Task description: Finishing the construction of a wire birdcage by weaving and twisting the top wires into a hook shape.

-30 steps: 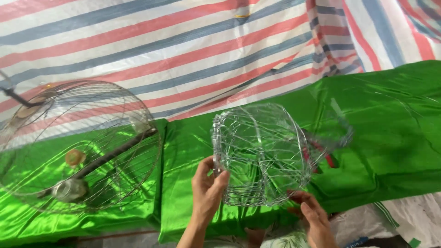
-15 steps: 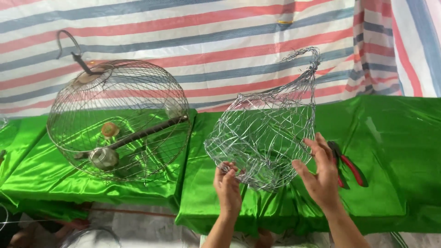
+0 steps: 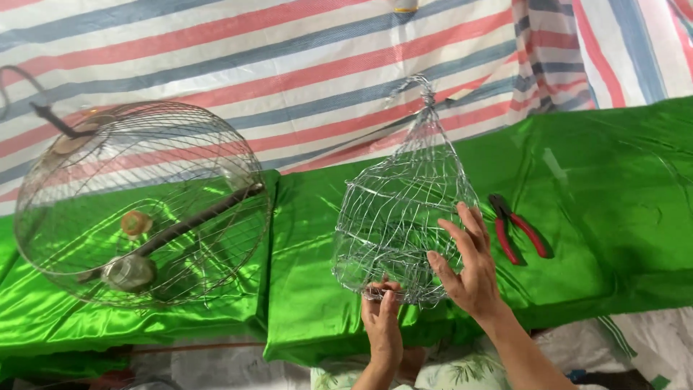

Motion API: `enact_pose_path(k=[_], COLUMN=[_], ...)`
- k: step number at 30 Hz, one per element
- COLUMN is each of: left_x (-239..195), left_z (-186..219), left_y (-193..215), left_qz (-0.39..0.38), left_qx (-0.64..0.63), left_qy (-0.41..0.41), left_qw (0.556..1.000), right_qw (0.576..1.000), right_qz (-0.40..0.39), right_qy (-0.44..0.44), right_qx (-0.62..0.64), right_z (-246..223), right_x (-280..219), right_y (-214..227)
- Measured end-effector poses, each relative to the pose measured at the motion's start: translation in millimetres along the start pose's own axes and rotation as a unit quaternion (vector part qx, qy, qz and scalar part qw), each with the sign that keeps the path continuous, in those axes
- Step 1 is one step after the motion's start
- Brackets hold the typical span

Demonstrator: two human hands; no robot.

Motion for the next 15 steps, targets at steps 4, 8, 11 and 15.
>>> enact_pose_path(k=[4, 8, 11, 15], left_x=[-16.5, -32.7, -39.6, -45.2], left_z=[0.6, -8.1, -0.8, -4.6], left_y=[-2.0, 9.6, 6.9, -1.3], left_qz=[0.005, 0.027, 0.07, 0.122], left_qx=[0.04, 0.066, 0.041, -0.009], left_qy=[0.022, 0.049, 0.127, 0.196], left_qw=[0.999, 0.996, 0.989, 0.973], right_qw=[0.999, 0.995, 0.962, 0.941], right_qz=[-0.02, -0.035, -0.044, -0.03], right_qy=[0.016, 0.053, 0.022, -0.034], right_qx=[0.019, 0.075, 0.267, 0.335], right_z=[5.1, 9.3, 18.9, 31.3], right_x=[-3.0, -8.1, -10.2, -20.4], right_y=[6.4, 10.7, 16.6, 17.9])
Point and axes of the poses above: each hand's wrist, its own x-axis towards the middle knuckle, its own y-axis out of the back of the hand, z = x × y, the point moved 3 cm from there along x, towards the middle knuckle, and after that the axes turned 11 degrees about -y, right-handed, at the moved point
